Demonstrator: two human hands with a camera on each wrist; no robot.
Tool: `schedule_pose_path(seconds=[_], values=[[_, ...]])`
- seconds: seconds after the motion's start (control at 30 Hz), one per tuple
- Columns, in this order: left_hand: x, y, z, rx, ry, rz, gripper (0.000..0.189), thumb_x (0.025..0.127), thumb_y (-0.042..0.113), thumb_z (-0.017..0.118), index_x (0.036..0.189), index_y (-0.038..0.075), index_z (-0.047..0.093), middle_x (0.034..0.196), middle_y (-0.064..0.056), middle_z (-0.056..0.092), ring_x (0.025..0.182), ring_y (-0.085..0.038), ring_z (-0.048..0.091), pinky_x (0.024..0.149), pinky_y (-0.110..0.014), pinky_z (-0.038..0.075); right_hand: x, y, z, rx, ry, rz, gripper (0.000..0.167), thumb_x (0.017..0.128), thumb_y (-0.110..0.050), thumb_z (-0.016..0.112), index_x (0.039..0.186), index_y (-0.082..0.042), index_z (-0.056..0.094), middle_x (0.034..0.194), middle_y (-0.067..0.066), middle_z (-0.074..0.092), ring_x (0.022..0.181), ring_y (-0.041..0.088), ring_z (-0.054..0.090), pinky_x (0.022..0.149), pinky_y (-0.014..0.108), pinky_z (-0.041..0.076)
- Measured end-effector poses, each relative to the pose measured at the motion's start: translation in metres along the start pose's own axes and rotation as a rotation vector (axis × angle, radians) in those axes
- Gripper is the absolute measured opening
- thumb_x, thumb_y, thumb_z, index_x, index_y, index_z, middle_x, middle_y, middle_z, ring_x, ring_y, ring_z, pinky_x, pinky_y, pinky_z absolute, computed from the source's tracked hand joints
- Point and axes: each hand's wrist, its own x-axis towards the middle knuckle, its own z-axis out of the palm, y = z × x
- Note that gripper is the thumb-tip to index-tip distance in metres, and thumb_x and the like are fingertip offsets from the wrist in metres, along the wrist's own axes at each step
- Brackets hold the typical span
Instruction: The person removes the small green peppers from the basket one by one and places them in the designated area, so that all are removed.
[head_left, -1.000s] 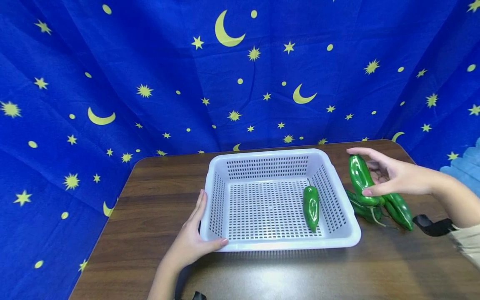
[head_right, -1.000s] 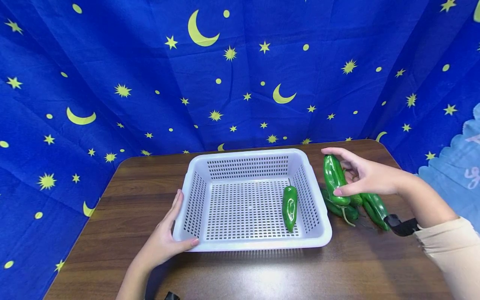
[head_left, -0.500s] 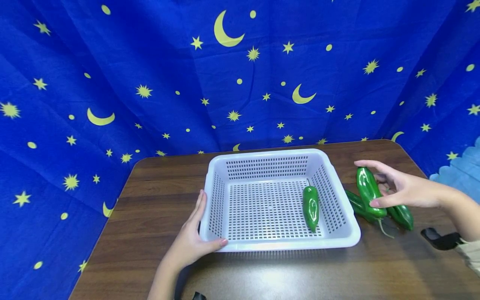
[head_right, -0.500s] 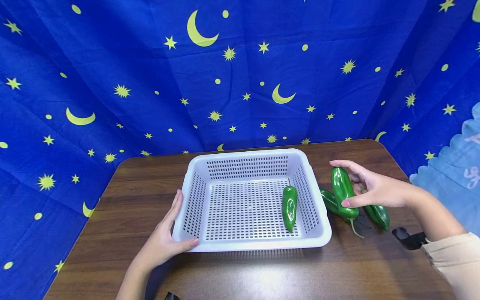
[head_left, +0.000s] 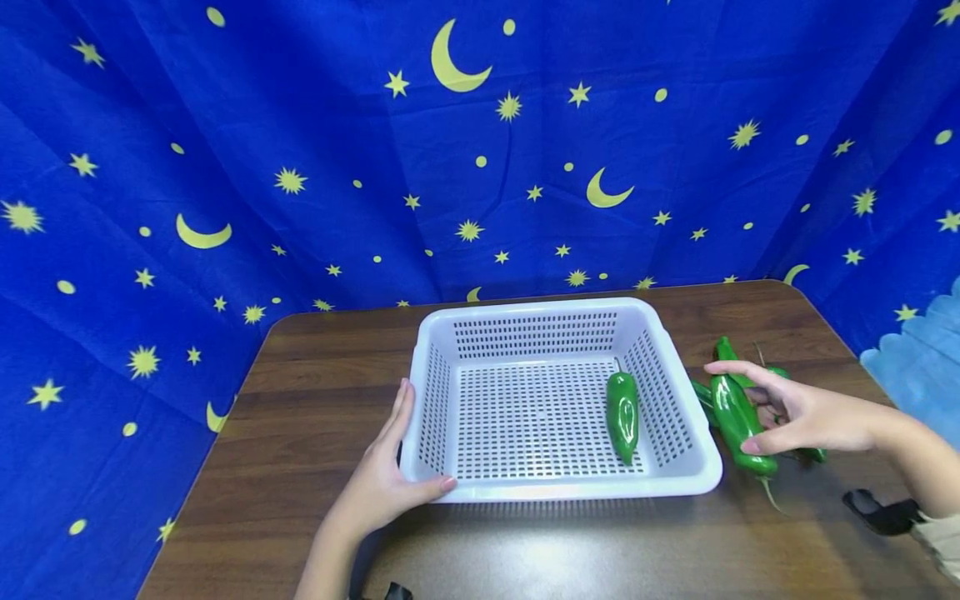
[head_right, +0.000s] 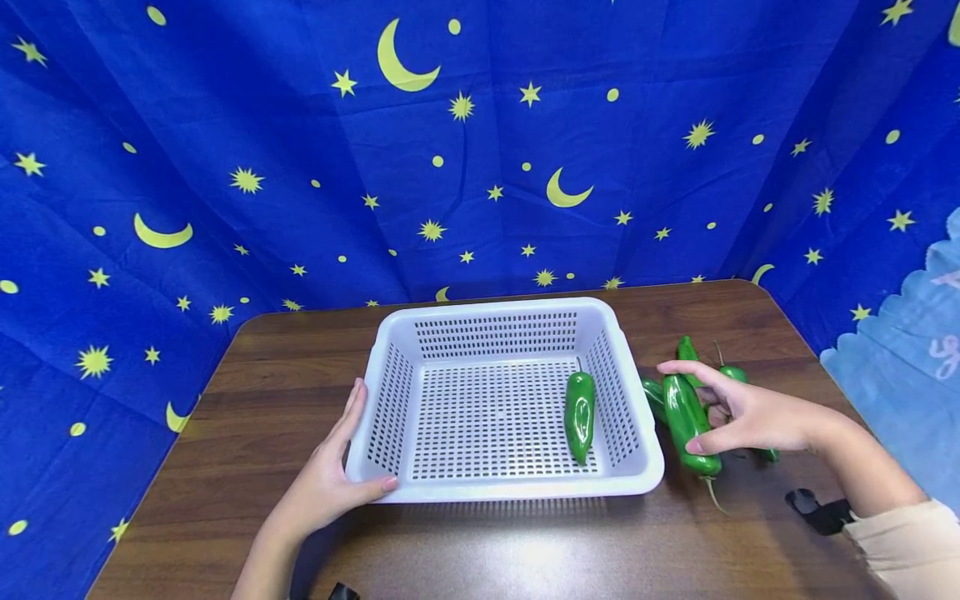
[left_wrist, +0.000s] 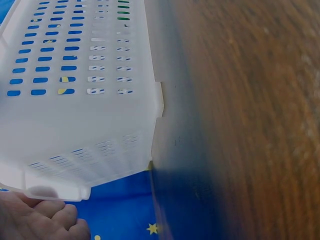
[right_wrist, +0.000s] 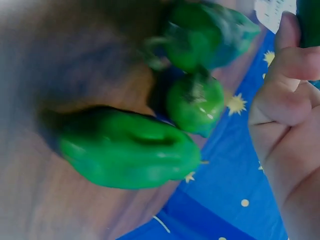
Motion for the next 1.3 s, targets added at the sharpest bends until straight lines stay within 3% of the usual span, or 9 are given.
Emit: schedule_pose_path(seconds=[0.23, 0.47, 0.77, 0.87, 0.93, 1.03, 1.1, 1.17, 1.3], values=[[0.001, 0.001, 0.000, 0.001, 0.001, 0.005, 0.126, 0.069, 0.042, 0.089, 0.160, 0.030, 0.004, 0.168, 0.006, -0.005, 0.154, -0.033, 0.009, 0.119, -0.061, 0.017, -0.003, 0.014, 0.009, 0.140, -0.100, 0.009, 0.088, 0.091, 0.009, 0.057, 0.156, -0.014, 0.002, 0.128, 0.023, 0.052, 0.102, 0.029, 0.068, 0.078, 0.041, 0.061], [0.001, 0.003, -0.001, 0.005, 0.005, 0.013, 0.126, 0.069, 0.041, 0.089, 0.161, 0.027, 0.004, 0.168, 0.005, -0.005, 0.154, -0.035, 0.010, 0.119, -0.062, 0.017, -0.003, 0.018, 0.019, -0.040, -0.014, 0.094, 0.090, 0.088, -0.004, 0.069, 0.156, -0.017, 0.013, 0.092, 0.011, 0.052, 0.062, 0.003, 0.050, 0.051, 0.027, 0.048], [0.001, 0.002, -0.001, 0.010, 0.006, 0.016, 0.126, 0.068, 0.046, 0.089, 0.160, 0.027, 0.005, 0.168, 0.006, -0.004, 0.154, -0.033, 0.010, 0.119, -0.060, 0.017, 0.002, 0.024, 0.027, -0.095, -0.029, 0.096, 0.095, 0.084, -0.007, 0.074, 0.155, -0.008, 0.011, 0.082, 0.003, 0.052, 0.063, 0.002, 0.048, 0.050, 0.023, 0.042], [0.001, 0.003, -0.001, 0.006, 0.006, 0.010, 0.127, 0.068, 0.045, 0.089, 0.160, 0.028, 0.005, 0.168, 0.007, -0.005, 0.154, -0.032, 0.010, 0.120, -0.060, 0.017, 0.005, 0.025, 0.030, -0.124, -0.025, 0.133, 0.098, 0.083, -0.009, 0.075, 0.155, -0.007, 0.010, 0.103, 0.017, 0.059, 0.080, 0.009, 0.055, 0.060, 0.023, 0.047], [0.001, 0.003, -0.001, 0.003, 0.006, 0.010, 0.126, 0.068, 0.043, 0.090, 0.160, 0.028, 0.005, 0.168, 0.007, -0.005, 0.154, -0.032, 0.009, 0.120, -0.060, 0.017, 0.007, 0.025, 0.032, -0.162, -0.013, 0.148, 0.099, 0.081, -0.011, 0.077, 0.155, -0.005, 0.011, 0.124, 0.030, 0.053, 0.103, 0.026, 0.059, 0.074, 0.035, 0.054], [0.000, 0.003, 0.000, -0.001, 0.008, 0.011, 0.126, 0.068, 0.040, 0.090, 0.160, 0.028, 0.005, 0.168, 0.007, -0.005, 0.154, -0.032, 0.009, 0.120, -0.060, 0.017, 0.009, 0.024, 0.035, -0.231, 0.011, 0.157, 0.102, 0.078, -0.014, 0.080, 0.155, -0.003, 0.014, 0.150, 0.036, 0.032, 0.128, 0.053, 0.042, 0.091, 0.063, 0.049], [0.000, 0.002, 0.000, -0.002, 0.008, 0.010, 0.125, 0.069, 0.039, 0.090, 0.160, 0.029, 0.005, 0.168, 0.007, -0.004, 0.155, -0.032, 0.009, 0.120, -0.060, 0.017, 0.009, 0.024, 0.036, -0.257, 0.020, 0.158, 0.102, 0.077, -0.016, 0.082, 0.155, -0.002, 0.016, 0.152, 0.038, 0.027, 0.132, 0.064, 0.031, 0.091, 0.077, 0.040], [0.000, 0.002, 0.000, -0.003, 0.007, 0.010, 0.125, 0.069, 0.038, 0.090, 0.160, 0.028, 0.005, 0.168, 0.008, -0.004, 0.155, -0.032, 0.009, 0.120, -0.059, 0.017, 0.010, 0.024, 0.036, -0.284, 0.026, 0.176, 0.103, 0.077, -0.019, 0.082, 0.155, -0.004, 0.017, 0.149, 0.035, 0.034, 0.127, 0.055, 0.044, 0.090, 0.071, 0.045], [0.000, 0.001, -0.001, -0.001, 0.004, 0.015, 0.125, 0.069, 0.039, 0.090, 0.160, 0.028, 0.005, 0.168, 0.006, -0.004, 0.154, -0.033, 0.009, 0.119, -0.060, 0.018, 0.009, 0.025, 0.035, -0.274, 0.015, 0.175, 0.099, 0.079, -0.019, 0.080, 0.155, -0.005, 0.017, 0.125, 0.021, 0.053, 0.098, 0.017, 0.056, 0.076, 0.033, 0.050]])
